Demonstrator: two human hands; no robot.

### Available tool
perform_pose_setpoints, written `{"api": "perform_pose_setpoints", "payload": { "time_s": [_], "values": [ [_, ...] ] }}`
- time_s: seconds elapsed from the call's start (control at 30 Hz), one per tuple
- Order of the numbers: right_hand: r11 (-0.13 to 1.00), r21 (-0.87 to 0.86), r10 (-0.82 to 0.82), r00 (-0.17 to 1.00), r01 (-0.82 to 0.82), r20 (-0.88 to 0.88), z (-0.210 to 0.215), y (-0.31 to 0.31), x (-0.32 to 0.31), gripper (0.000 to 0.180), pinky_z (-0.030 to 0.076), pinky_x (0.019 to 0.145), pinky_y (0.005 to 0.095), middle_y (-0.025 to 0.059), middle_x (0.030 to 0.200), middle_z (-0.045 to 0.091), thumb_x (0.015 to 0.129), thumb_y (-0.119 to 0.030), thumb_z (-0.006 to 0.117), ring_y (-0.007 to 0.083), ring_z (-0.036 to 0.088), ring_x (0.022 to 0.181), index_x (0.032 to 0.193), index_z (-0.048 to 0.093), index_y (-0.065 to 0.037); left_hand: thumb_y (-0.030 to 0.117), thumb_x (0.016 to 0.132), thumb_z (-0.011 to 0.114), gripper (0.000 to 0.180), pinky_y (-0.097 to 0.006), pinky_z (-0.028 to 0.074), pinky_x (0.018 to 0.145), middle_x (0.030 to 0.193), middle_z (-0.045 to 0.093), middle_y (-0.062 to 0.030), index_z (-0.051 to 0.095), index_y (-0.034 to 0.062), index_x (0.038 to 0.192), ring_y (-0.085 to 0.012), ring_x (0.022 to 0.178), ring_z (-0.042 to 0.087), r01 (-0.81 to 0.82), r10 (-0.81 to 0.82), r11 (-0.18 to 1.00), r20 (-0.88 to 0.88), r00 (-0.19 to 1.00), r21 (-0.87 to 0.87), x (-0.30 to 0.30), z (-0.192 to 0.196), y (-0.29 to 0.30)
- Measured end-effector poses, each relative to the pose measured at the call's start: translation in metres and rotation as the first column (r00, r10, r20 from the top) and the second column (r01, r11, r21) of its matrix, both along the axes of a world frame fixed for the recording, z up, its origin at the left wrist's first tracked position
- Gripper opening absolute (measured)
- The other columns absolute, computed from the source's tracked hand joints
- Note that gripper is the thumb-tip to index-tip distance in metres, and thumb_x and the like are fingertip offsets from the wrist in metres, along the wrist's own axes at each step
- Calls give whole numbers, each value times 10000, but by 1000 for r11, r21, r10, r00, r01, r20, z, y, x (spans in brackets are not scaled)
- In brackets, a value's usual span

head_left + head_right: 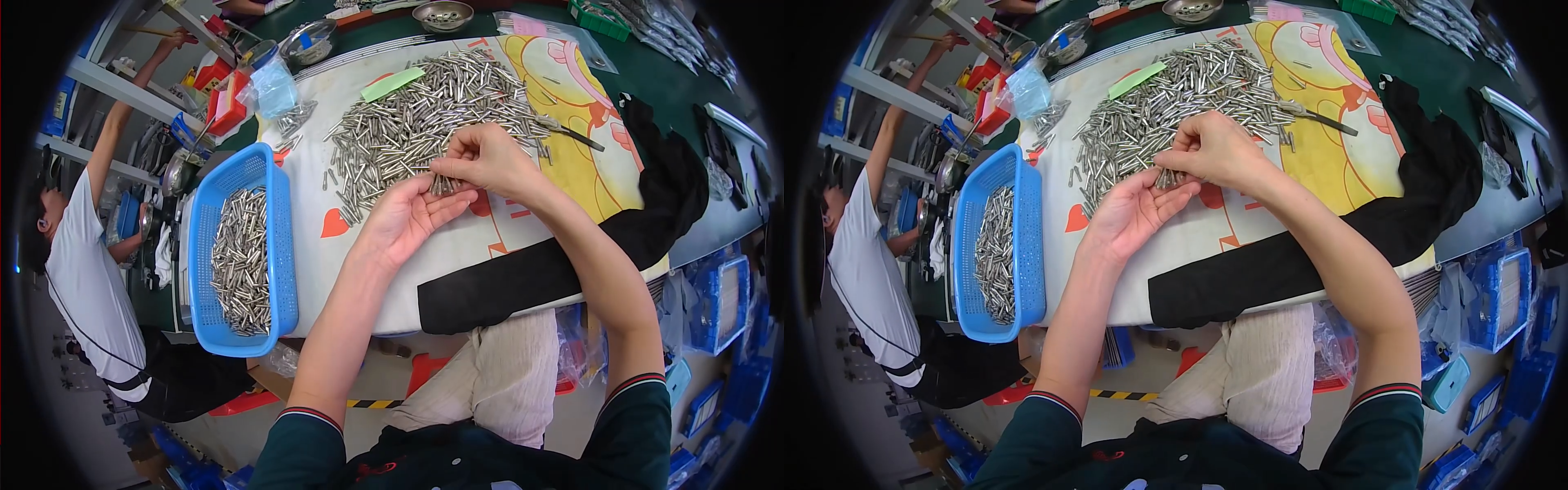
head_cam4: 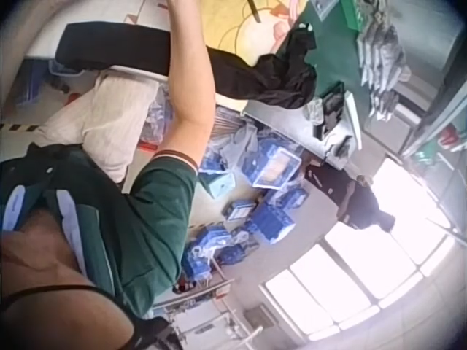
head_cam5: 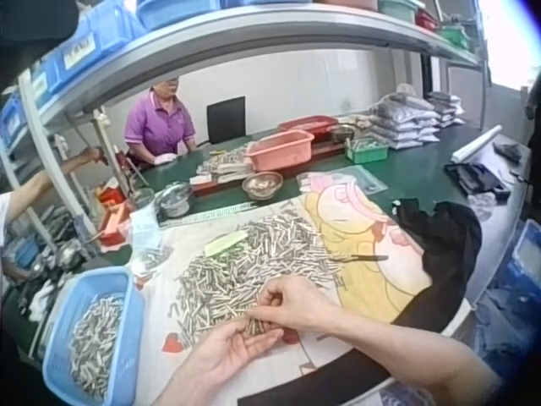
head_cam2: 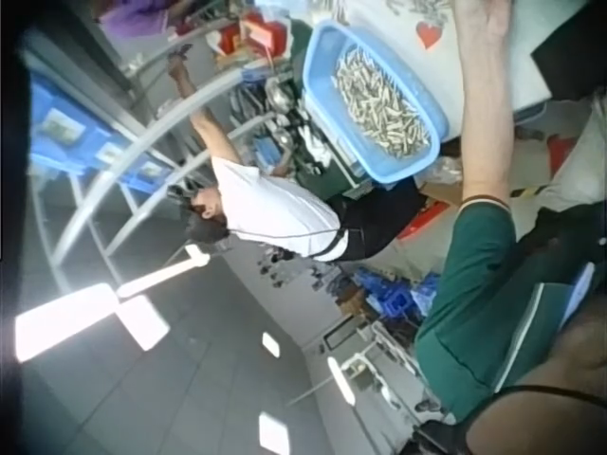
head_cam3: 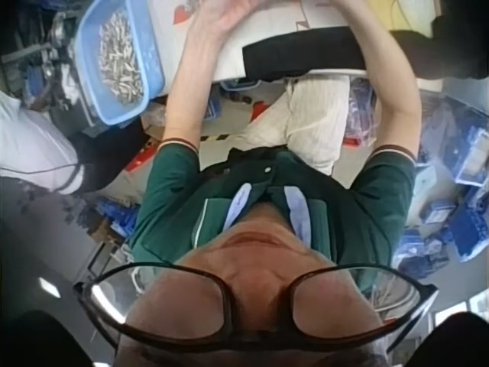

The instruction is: Sorting and inspecting small metal pins at a workbench.

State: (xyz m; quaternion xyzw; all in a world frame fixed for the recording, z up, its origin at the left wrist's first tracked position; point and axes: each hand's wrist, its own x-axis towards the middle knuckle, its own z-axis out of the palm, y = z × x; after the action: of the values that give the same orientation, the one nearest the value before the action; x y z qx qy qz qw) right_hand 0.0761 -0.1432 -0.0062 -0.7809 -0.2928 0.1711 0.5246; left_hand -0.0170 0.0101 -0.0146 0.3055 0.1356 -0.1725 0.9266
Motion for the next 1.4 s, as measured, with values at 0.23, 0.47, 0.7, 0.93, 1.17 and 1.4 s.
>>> {"api": "perform_pose_setpoints", "payload": {
  "time_s": [0.23,0.47,0.7,0.93,1.17,1.4],
  "values": [
    [999,-1,-34,999,34,38,-3,4,-3,301,451,527,273,56,575,601,712,-310,706,119,562,515,692,637,-18,119,960,378,324,-415,529,895,1105,548,-289,400,-122,1175,-398,1050,573,-1,1,1000,-21,1000,-9,-1,-1,3],
    [1000,-2,-28,997,28,75,-5,4,-3,269,439,517,275,40,556,576,679,-282,704,115,533,509,703,647,-20,124,958,364,328,-418,533,887,1091,553,-288,403,-116,1178,-395,1025,588,40,-40,995,9,999,-87,-1,-5,4],
    [999,-35,-32,997,35,77,-3,4,-3,273,438,517,274,35,559,579,660,-294,712,115,535,508,701,652,-30,125,958,351,316,-418,528,895,1098,548,-296,415,-116,1150,-395,1031,585,42,-42,997,3,999,-61,-1,-3,3],
    [995,-91,-37,992,48,119,1,2,-4,283,442,531,281,34,565,580,664,-310,705,119,540,516,706,652,-36,117,958,362,318,-435,513,917,1137,531,-290,408,-114,1172,-417,1063,559,46,-46,999,-7,999,-3,-1,0,1],
    [996,65,-66,998,65,24,-1,6,-5,209,380,461,206,-7,586,546,829,-206,665,34,500,516,800,617,-5,144,959,389,244,-432,507,928,1196,492,-255,460,-51,1089,-423,1090,540,-95,89,993,80,993,71,-3,8,-4],
    [997,76,25,996,-31,81,-7,4,0,193,376,465,200,-13,630,560,824,-187,668,26,481,517,790,617,-4,154,963,398,257,-426,511,923,1186,502,-235,461,-51,1105,-403,1082,550,-100,91,989,92,992,106,-2,9,-6]
  ]
}}
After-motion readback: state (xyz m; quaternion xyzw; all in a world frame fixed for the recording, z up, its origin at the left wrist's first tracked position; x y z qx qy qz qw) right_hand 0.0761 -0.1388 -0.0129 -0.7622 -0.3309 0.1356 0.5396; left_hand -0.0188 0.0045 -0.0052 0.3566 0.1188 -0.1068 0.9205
